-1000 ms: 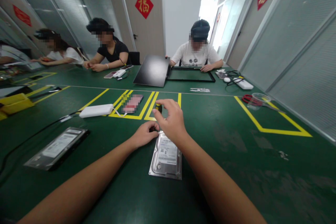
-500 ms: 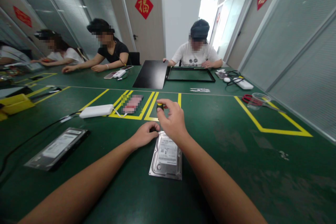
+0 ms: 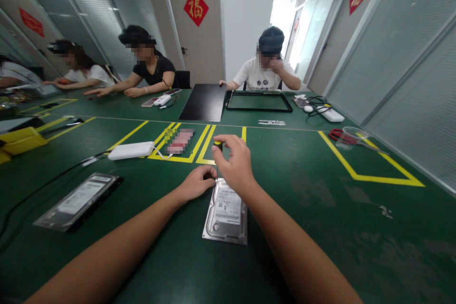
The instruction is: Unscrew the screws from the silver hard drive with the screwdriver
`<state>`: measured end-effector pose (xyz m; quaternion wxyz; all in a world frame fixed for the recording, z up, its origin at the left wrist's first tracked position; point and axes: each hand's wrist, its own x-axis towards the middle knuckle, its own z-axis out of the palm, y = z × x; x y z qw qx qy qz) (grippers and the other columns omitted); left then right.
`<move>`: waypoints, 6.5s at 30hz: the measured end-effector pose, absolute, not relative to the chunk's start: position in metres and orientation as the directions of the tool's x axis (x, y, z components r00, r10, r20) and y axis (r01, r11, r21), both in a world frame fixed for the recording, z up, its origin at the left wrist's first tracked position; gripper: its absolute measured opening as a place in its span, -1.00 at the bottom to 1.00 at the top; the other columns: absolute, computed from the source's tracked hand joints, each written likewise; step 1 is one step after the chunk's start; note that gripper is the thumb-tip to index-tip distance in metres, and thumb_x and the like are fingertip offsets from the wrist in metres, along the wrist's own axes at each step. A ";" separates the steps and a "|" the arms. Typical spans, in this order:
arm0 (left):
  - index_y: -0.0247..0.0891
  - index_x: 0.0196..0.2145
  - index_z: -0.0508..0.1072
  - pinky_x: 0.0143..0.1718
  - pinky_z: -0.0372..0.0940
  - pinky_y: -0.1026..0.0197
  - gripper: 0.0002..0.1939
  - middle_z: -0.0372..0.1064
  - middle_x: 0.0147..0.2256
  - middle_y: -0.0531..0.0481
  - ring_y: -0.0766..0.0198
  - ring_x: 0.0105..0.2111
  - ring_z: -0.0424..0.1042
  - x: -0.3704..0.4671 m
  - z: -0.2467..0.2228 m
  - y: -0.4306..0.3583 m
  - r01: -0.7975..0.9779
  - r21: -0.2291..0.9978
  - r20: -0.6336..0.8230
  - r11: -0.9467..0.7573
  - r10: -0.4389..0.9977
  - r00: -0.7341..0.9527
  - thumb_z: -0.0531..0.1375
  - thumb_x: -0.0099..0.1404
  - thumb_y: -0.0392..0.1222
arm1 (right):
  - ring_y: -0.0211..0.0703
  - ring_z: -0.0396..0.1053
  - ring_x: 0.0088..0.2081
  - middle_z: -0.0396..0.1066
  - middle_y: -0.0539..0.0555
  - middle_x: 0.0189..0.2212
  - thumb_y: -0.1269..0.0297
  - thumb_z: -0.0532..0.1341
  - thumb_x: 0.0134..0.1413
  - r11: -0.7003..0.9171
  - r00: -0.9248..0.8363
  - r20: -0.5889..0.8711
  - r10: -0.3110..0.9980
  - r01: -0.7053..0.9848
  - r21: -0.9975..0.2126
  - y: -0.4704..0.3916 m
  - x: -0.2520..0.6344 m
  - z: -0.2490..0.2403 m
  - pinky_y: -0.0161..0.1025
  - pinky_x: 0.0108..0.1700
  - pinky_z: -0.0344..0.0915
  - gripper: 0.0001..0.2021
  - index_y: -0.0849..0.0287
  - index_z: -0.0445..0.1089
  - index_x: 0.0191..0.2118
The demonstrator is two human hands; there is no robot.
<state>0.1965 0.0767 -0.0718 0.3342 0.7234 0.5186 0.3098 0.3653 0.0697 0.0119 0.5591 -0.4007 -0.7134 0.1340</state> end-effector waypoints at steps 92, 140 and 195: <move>-0.24 -0.45 0.38 -0.32 0.16 0.26 -0.94 0.37 -0.42 0.09 0.26 -0.36 0.32 0.198 -0.071 0.074 0.627 0.718 0.169 -0.302 0.950 0.263 0.19 0.08 -0.35 | -0.13 0.45 -0.20 0.57 0.03 -0.20 0.38 0.21 0.19 0.688 -0.070 0.734 0.676 0.416 -0.594 0.070 0.366 0.013 -0.14 -0.21 0.31 -0.82 0.08 0.52 -0.14; -0.25 -0.43 0.42 -0.30 0.21 0.25 -0.92 0.40 -0.39 0.07 0.26 -0.35 0.34 0.198 -0.074 0.075 0.592 0.758 0.155 -0.274 0.957 0.244 0.20 0.06 -0.36 | -0.15 0.38 -0.27 0.48 0.03 -0.27 0.28 0.30 0.11 0.657 -0.016 0.711 0.703 0.399 -0.640 0.071 0.365 0.011 -0.17 -0.26 0.30 -0.89 0.09 0.50 -0.22; -0.26 -0.42 0.45 -0.29 0.22 0.24 -0.91 0.43 -0.39 0.06 0.25 -0.35 0.37 0.198 -0.073 0.075 0.612 0.750 0.135 -0.252 0.963 0.232 0.21 0.06 -0.36 | -0.10 0.40 -0.24 0.52 0.05 -0.23 0.42 0.18 0.11 0.646 -0.054 0.712 0.701 0.471 -0.601 0.074 0.365 0.008 -0.11 -0.21 0.30 -0.72 0.07 0.49 -0.07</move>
